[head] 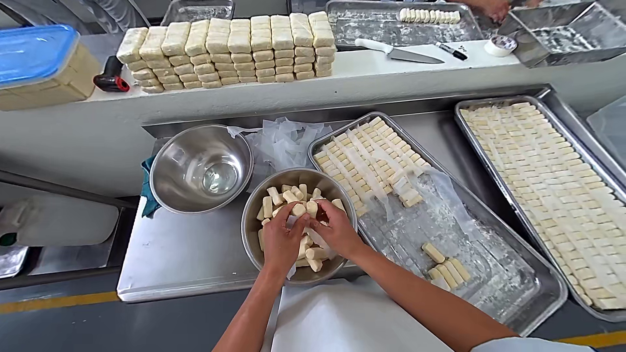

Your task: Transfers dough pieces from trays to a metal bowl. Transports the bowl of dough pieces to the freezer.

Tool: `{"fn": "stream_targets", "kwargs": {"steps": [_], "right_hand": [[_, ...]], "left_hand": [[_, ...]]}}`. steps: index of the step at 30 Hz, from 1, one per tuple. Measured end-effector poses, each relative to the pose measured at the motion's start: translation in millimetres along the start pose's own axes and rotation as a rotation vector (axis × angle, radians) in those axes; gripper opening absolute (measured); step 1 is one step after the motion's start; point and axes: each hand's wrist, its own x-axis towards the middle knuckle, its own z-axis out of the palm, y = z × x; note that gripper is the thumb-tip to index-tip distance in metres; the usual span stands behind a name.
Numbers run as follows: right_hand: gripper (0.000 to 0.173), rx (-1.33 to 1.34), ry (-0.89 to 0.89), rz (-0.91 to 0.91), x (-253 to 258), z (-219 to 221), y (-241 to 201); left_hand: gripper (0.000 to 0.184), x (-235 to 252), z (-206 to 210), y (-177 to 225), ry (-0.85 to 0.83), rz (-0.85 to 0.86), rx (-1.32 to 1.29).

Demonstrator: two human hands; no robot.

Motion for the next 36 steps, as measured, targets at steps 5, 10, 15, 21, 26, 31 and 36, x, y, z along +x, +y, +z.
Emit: {"fn": "stream_targets", "kwargs": {"steps": [5, 10, 15, 21, 26, 31, 36], "right_hand": [[0.069, -0.083, -0.084, 0.029, 7, -6, -3], [0.056, -0.304, -0.227, 0.092, 15, -25, 6], [0.036, -0.359, -0.078, 0.025, 19, -36, 7], [0.052, 0.183, 0.040, 0.136, 32, -39, -19], [0.023, 0.490, 0.050, 0.161, 37, -46, -53], [0.017, 0.228, 0.005, 0.070, 45, -47, -50], [0.015, 0.198, 0.101, -0.106, 37, -53, -65]], "left_hand": [[0.028, 7, -9, 0, -0.029, -0.067, -0.110], [0.031, 11, -19, 3, -0.033, -0.169, -0.440], [0.039, 22, -35, -10, 0.014, -0.178, -0.397], [0.066, 34, -52, -20, 0.075, -0.214, -0.105], [0.079, 17, -47, -18, -0.208, -0.118, 0.117], [0.072, -10, -30, -20, -0.457, -0.150, 0.271], [0.028, -16, -14, -36, -0.690, -0.151, 0.593]]}}
